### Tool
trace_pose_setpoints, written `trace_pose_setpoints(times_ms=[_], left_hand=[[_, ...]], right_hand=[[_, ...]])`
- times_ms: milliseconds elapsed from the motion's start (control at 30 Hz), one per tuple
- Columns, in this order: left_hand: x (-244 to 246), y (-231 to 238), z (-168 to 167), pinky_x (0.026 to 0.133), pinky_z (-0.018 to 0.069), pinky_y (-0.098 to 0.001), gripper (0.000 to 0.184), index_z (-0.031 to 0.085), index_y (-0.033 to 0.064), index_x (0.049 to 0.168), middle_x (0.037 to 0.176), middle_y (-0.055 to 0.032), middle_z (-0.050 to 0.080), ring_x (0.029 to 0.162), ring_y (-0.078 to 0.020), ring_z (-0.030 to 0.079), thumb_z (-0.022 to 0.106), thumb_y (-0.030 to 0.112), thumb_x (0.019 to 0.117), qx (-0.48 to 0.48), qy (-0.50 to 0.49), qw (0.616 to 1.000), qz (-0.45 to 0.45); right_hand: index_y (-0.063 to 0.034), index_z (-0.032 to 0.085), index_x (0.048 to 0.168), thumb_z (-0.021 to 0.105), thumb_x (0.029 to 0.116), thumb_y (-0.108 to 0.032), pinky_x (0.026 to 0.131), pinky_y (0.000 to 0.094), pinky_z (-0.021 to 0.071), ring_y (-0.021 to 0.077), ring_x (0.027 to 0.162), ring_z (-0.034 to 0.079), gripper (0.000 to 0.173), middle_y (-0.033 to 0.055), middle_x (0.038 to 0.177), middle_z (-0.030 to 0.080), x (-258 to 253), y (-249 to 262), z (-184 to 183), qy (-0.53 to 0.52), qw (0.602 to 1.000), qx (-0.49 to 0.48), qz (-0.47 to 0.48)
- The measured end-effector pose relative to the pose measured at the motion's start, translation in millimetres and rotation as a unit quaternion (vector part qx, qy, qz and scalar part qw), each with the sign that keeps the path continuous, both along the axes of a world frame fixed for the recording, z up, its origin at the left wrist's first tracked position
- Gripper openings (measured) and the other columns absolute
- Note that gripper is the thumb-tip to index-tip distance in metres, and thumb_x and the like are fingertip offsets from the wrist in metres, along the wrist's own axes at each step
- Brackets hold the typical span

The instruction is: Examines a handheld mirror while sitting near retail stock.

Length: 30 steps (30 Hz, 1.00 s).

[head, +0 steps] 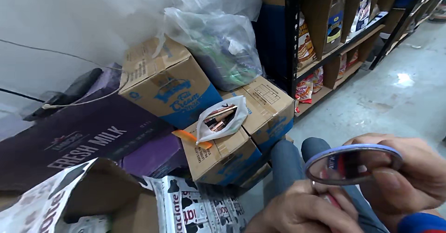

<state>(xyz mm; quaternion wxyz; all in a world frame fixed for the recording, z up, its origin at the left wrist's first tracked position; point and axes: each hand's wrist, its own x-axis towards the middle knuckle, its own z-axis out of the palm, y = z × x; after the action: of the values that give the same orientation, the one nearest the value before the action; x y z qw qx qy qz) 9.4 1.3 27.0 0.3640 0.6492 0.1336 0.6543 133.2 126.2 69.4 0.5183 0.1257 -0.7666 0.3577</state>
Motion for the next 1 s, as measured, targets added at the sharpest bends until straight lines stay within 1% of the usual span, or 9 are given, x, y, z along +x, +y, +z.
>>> trace_pose_setpoints(times_ms=[67,133,300,400,633,700,800,933,1000], left_hand=[[2,3,-1,0.092,0.047,-0.0146,0.015,0.065,0.0076,0.106,0.108,-0.0006,0.063,0.101,-0.0009,0.058,0.061,0.022,0.1032,0.01,0.034,0.998,0.051],[0,4,-6,0.093,0.0463,-0.0136,0.015,0.066,0.0093,0.108,0.109,0.0016,0.061,0.102,0.0011,0.057,0.061,0.023,0.103,0.005,0.038,0.996,0.078],[-13,7,-25,0.081,0.0474,-0.0096,0.024,0.067,0.0162,0.12,0.111,0.0071,0.062,0.095,0.0048,0.058,0.06,0.031,0.1032,-0.032,-0.005,0.997,0.076],[-17,10,-32,0.08,0.0487,-0.0102,0.028,0.067,0.0191,0.126,0.112,0.0083,0.063,0.094,0.0047,0.059,0.06,0.032,0.1031,-0.053,-0.014,0.996,0.069],[-19,15,-44,0.086,0.049,-0.0098,0.027,0.067,0.0219,0.128,0.114,0.0116,0.064,0.101,0.0064,0.06,0.058,0.031,0.104,-0.088,-0.005,0.993,0.073],[-21,16,-47,0.083,0.0486,-0.0084,0.027,0.067,0.0229,0.128,0.113,0.0121,0.064,0.098,0.0076,0.059,0.058,0.031,0.1038,-0.101,-0.006,0.992,0.079],[-23,16,-51,0.072,0.0474,-0.0055,0.027,0.068,0.024,0.128,0.112,0.0119,0.064,0.087,0.01,0.058,0.058,0.03,0.1039,-0.124,-0.018,0.989,0.075],[-23,15,-49,0.069,0.0464,-0.0047,0.027,0.067,0.0246,0.129,0.114,0.0124,0.064,0.085,0.0108,0.058,0.058,0.029,0.1038,-0.133,-0.024,0.989,0.065],[-23,15,-49,0.069,0.0463,-0.0048,0.027,0.067,0.0242,0.128,0.113,0.0119,0.064,0.085,0.0107,0.058,0.058,0.029,0.104,-0.13,-0.024,0.989,0.067]], right_hand=[[-0.0043,0.053,0.092,0.044,0.1107,-0.028,0.067,0.0084,0.0452,-0.0031,0.074,0.056,0.032,0.0035,0.079,0.056,1,3,1,0.001,1.0,0.004,-0.015],[-0.0051,0.054,0.092,0.043,0.1107,-0.028,0.066,0.0064,0.0434,-0.0057,0.074,0.055,0.031,0.0017,0.079,0.055,3,6,3,0.01,0.999,0.008,-0.042],[-0.0051,0.053,0.092,0.043,0.1107,-0.026,0.064,0.0046,0.0395,-0.0081,0.071,0.051,0.03,0.0003,0.077,0.053,13,13,15,0.038,0.995,0.019,-0.09],[-0.0046,0.053,0.093,0.045,0.11,-0.024,0.066,0.0044,0.0404,-0.0081,0.071,0.051,0.027,0.0008,0.078,0.053,17,16,20,0.051,0.993,0.026,-0.104],[-0.0026,0.053,0.093,0.045,0.1104,-0.025,0.063,0.0063,0.0417,-0.0051,0.068,0.051,0.03,0.0031,0.076,0.052,29,20,22,0.044,0.992,0.034,-0.116],[-0.0027,0.053,0.093,0.044,0.1103,-0.025,0.063,0.006,0.0418,-0.0055,0.069,0.051,0.03,0.0029,0.076,0.053,32,21,22,0.047,0.991,0.037,-0.123],[-0.0023,0.053,0.094,0.044,0.1104,-0.024,0.064,0.0054,0.0421,-0.0065,0.07,0.052,0.028,0.0028,0.077,0.053,35,23,23,0.048,0.99,0.039,-0.127],[-0.0025,0.056,0.095,0.045,0.1103,-0.024,0.068,0.0044,0.0431,-0.01,0.073,0.054,0.029,0.0,0.078,0.057,30,18,21,0.066,0.986,0.014,-0.153],[-0.002,0.055,0.094,0.045,0.1103,-0.024,0.067,0.0045,0.042,-0.0088,0.072,0.052,0.029,0.0011,0.077,0.055,30,20,21,0.062,0.988,0.018,-0.142]])
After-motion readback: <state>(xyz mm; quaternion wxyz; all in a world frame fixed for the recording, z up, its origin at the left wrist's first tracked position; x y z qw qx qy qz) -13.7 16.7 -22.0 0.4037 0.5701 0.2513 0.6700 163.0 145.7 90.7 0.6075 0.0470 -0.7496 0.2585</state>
